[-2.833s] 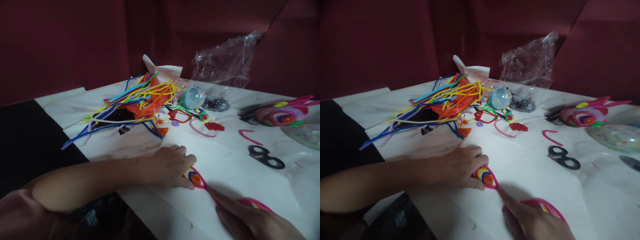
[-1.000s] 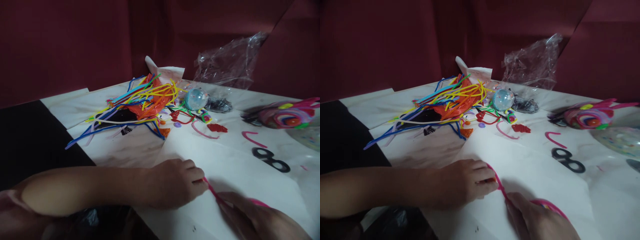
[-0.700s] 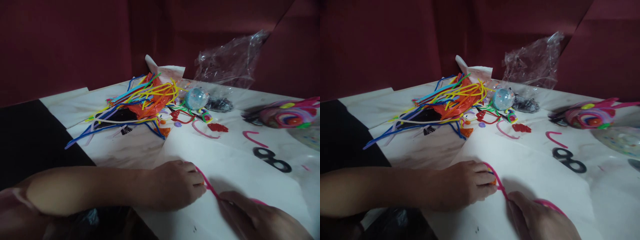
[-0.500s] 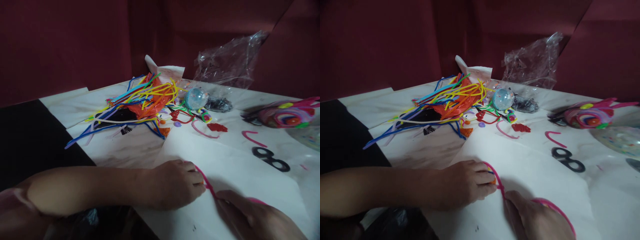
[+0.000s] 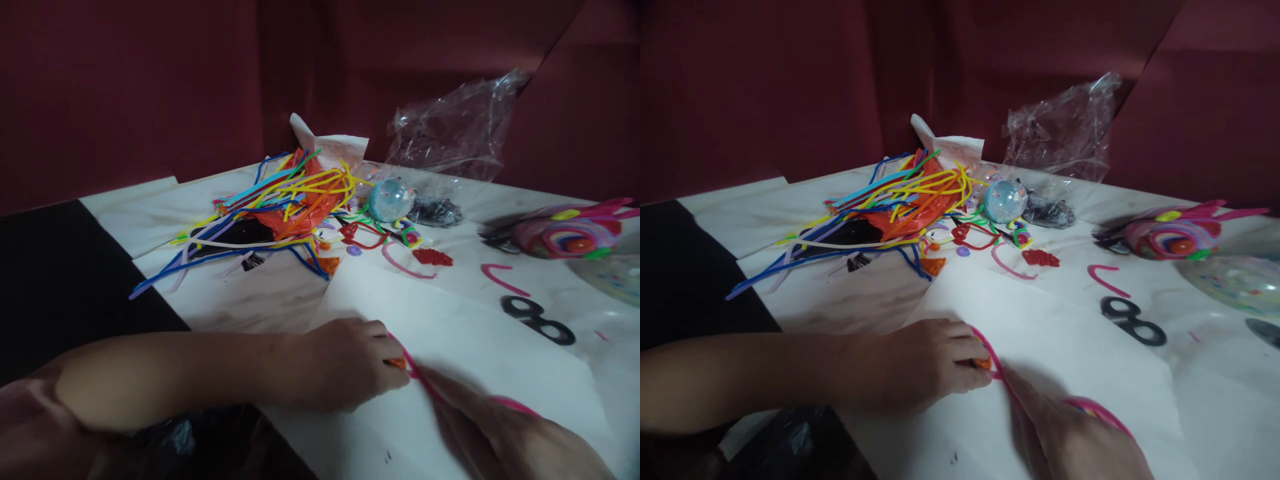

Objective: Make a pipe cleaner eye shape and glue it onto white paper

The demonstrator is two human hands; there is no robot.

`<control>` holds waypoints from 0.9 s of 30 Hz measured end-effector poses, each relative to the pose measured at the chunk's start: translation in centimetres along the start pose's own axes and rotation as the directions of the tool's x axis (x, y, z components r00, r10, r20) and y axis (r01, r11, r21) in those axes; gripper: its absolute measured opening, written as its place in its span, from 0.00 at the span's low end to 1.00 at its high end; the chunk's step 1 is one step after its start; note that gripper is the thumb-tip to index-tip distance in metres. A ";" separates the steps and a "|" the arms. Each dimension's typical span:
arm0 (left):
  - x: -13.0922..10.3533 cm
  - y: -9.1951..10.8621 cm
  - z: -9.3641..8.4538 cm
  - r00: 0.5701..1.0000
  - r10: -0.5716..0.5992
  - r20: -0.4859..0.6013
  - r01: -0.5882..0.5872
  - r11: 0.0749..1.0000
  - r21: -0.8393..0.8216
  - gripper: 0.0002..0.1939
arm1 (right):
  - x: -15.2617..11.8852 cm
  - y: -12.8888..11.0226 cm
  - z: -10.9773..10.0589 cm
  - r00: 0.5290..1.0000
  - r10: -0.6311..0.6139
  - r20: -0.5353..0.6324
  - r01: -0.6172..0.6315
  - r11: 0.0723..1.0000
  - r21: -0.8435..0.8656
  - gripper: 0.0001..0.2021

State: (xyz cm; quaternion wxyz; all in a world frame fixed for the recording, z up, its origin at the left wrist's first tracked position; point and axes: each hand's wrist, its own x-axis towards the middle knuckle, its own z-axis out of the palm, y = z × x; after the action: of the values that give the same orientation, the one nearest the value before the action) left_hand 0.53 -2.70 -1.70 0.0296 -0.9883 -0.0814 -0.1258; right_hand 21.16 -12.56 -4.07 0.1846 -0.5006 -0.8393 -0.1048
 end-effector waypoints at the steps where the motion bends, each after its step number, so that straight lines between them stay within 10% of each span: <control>1: 0.0 -0.1 0.0 0.999 0.028 0.017 -0.028 1.000 -0.012 0.06 | 0.0 0.0 0.0 1.000 0.010 0.014 -0.010 1.000 0.010 0.14; 17: -0.1 -0.8 -0.7 0.967 -0.254 -0.010 0.241 0.929 -0.280 0.11 | 1.4 -0.1 -0.2 0.996 -0.057 -0.070 0.061 0.996 0.060 0.18; 27: -0.9 -1.8 -0.9 0.978 -0.184 0.095 0.201 0.953 -0.225 0.04 | 2.0 -0.9 0.3 0.996 -0.092 0.008 0.092 0.993 0.079 0.16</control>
State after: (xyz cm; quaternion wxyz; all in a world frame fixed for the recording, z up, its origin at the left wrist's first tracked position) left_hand -0.81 -1.11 -1.01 -0.1023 -0.9761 -0.1631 -0.1007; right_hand 19.44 -11.25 -3.52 0.1945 -0.4542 -0.8660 -0.0771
